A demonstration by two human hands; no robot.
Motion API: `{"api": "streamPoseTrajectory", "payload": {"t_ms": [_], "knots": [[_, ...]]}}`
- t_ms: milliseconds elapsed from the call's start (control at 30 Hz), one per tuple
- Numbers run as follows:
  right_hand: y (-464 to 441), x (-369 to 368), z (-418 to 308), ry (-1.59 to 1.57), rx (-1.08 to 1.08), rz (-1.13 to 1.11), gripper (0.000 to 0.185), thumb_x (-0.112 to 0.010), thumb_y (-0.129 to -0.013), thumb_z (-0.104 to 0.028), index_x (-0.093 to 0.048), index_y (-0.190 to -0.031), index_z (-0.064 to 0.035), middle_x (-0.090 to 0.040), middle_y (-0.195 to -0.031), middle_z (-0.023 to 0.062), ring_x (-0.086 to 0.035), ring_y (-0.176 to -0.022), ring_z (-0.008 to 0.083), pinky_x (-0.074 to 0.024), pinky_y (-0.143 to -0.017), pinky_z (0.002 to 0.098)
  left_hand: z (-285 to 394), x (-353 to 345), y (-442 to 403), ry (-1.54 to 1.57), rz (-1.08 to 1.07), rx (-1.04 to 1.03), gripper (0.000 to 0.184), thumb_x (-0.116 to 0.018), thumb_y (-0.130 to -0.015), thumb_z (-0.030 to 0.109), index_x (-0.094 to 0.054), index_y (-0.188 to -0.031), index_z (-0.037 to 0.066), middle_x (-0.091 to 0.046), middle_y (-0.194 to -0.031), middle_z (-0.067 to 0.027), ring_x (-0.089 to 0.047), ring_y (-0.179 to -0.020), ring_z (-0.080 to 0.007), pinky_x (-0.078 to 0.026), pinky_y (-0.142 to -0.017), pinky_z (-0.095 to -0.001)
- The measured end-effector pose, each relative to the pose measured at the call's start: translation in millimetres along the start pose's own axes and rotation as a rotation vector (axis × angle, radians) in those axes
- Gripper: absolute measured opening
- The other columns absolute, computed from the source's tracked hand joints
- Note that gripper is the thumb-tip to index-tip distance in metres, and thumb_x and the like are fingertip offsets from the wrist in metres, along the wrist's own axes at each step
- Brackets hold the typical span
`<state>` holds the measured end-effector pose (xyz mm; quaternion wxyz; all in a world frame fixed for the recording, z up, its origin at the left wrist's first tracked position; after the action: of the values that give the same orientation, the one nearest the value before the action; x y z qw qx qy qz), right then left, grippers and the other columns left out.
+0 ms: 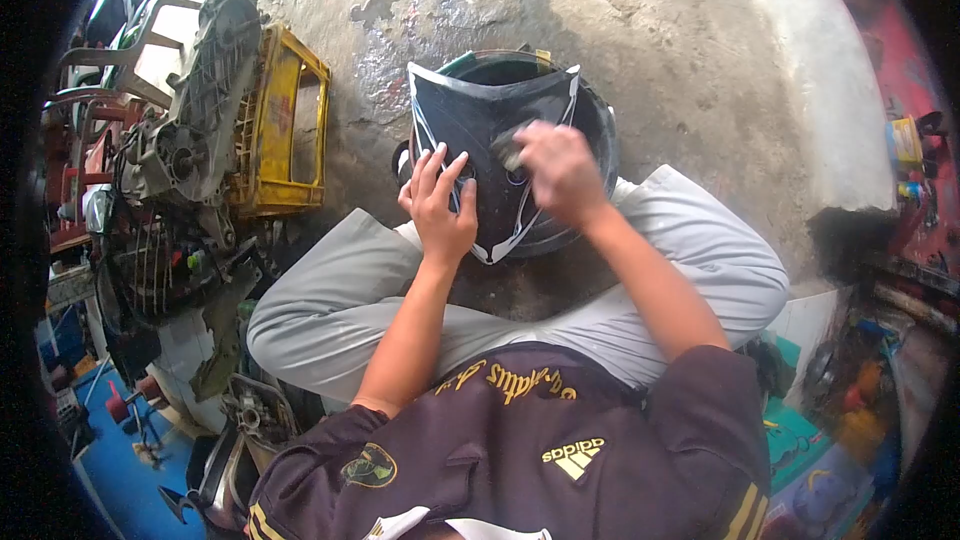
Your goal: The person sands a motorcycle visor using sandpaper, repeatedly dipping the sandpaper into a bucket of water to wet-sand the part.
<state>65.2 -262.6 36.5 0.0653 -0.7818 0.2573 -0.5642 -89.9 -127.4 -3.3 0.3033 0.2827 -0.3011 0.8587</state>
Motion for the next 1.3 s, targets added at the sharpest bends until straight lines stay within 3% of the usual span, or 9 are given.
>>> {"api": "streamPoseTrajectory", "payload": {"t_ms": [100, 233, 367, 567, 700, 833, 1000, 1133, 1300], "knots": [[0, 0, 28, -0.01, -0.24, 0.165, 0.023, -0.067, -0.082, -0.002, -0.069, -0.105, -0.006, -0.071, -0.133, 0.0118, -0.064, -0.132, 0.0324, -0.0468, -0.111, 0.0534, -6, 1, -2, 0.047, 0.012, 0.006, 0.037, -0.073, -0.093, 0.017, -0.076, -0.13, 0.019, -0.064, -0.151, -0.0061, -0.052, -0.145, -0.0297, -0.028, -0.116, -0.0506], [6, -17, -52, -0.053, 0.269, -0.195, 0.022, -0.067, -0.081, 0.0, -0.065, -0.101, -0.0096, -0.07, -0.134, 0.0091, -0.061, -0.139, 0.0289, -0.0419, -0.117, 0.0527, -18, -1, -5, 0.122, 0.033, 0.021, 0.034, -0.068, -0.095, 0.008, -0.078, -0.126, 0.019, -0.067, -0.148, -0.0047, -0.054, -0.144, -0.0282, -0.029, -0.117, -0.0467], [-10, -2, 27, -0.03, -0.153, 0.113, 0.023, -0.062, -0.083, 0.002, -0.067, -0.105, -0.0056, -0.069, -0.136, 0.0111, -0.062, -0.133, 0.0319, -0.0448, -0.111, 0.0525, -18, 0, -4, 0.178, 0.044, 0.031, 0.035, -0.064, -0.096, 0.005, -0.079, -0.124, 0.019, -0.067, -0.148, -0.0044, -0.054, -0.144, -0.0276, -0.028, -0.118, -0.045], [36, -24, -66, -0.006, 0.438, -0.239, 0.012, -0.064, -0.09, -0.01, -0.067, -0.1, -0.0149, -0.068, -0.139, 0.0036, -0.059, -0.141, 0.0214, -0.0341, -0.119, 0.0578, -18, -3, -6, 0.154, 0.046, 0.029, 0.034, -0.064, -0.097, 0.006, -0.079, -0.124, 0.019, -0.068, -0.147, -0.0039, -0.054, -0.145, -0.0273, -0.028, -0.118, -0.0453], [17, -6, -1, 0.123, -0.05, -0.021, 0.026, -0.066, -0.088, -0.006, -0.067, -0.114, -0.0131, -0.069, -0.139, 0.0055, -0.06, -0.139, 0.0258, -0.0367, -0.115, 0.0561, -19, -1, -1, 0.153, 0.053, 0.033, 0.034, -0.064, -0.097, 0.006, -0.079, -0.124, 0.019, -0.068, -0.146, -0.0039, -0.054, -0.145, -0.0271, -0.029, -0.118, -0.0454], [60, -19, -80, 0.007, 0.457, -0.302, 0.013, -0.065, -0.091, -0.013, -0.069, -0.103, -0.0117, -0.069, -0.14, 0.0077, -0.058, -0.143, 0.0258, -0.0364, -0.121, 0.0542, -19, -2, -5, 0.146, 0.052, 0.017, 0.033, -0.064, -0.097, 0.006, -0.079, -0.124, 0.019, -0.067, -0.147, -0.0034, -0.053, -0.145, -0.0266, -0.029, -0.118, -0.0453], [43, -9, -24, 0.027, -0.004, -0.117, 0.01, -0.061, -0.095, -0.013, -0.07, -0.096, -0.0079, -0.065, -0.146, 0.0097, -0.055, -0.145, 0.0292, -0.0391, -0.12, 0.0526, -18, 0, -4, 0.167, 0.052, 0.025, 0.033, -0.064, -0.097, 0.006, -0.079, -0.124, 0.02, -0.066, -0.148, -0.003, -0.052, -0.145, -0.0274, -0.029, -0.118, -0.0465], [82, -21, -84, 0.008, 0.447, -0.269, 0.011, -0.061, -0.095, -0.017, -0.07, -0.093, -0.0114, -0.065, -0.147, 0.0075, -0.054, -0.146, 0.029, -0.0376, -0.121, 0.0502, -18, -3, -4, 0.15, 0.053, 0.028, 0.033, -0.064, -0.097, 0.006, -0.079, -0.124, 0.019, -0.066, -0.148, -0.0027, -0.052, -0.145, -0.0277, -0.029, -0.118, -0.047], [76, -10, -52, 0.026, 0.249, -0.087, 0.008, -0.066, -0.088, -0.009, -0.068, -0.095, -0.007, -0.068, -0.143, 0.0078, -0.062, -0.133, 0.0297, -0.0413, -0.116, 0.051, -16, -1, -4, 0.177, 0.068, 0.025, 0.033, -0.064, -0.097, 0.006, -0.079, -0.124, 0.019, -0.067, -0.147, -0.0042, -0.053, -0.144, -0.0281, -0.03, -0.117, -0.0466]]}}
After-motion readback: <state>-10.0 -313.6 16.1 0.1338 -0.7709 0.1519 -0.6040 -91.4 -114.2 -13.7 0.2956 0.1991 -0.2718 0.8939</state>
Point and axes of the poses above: each hand's wrist, its own y-axis away from the middle knuckle, its own x-axis out of the back of the hand, z = x × y, the point moved 7 cm from there along -y, towards the middle knuckle
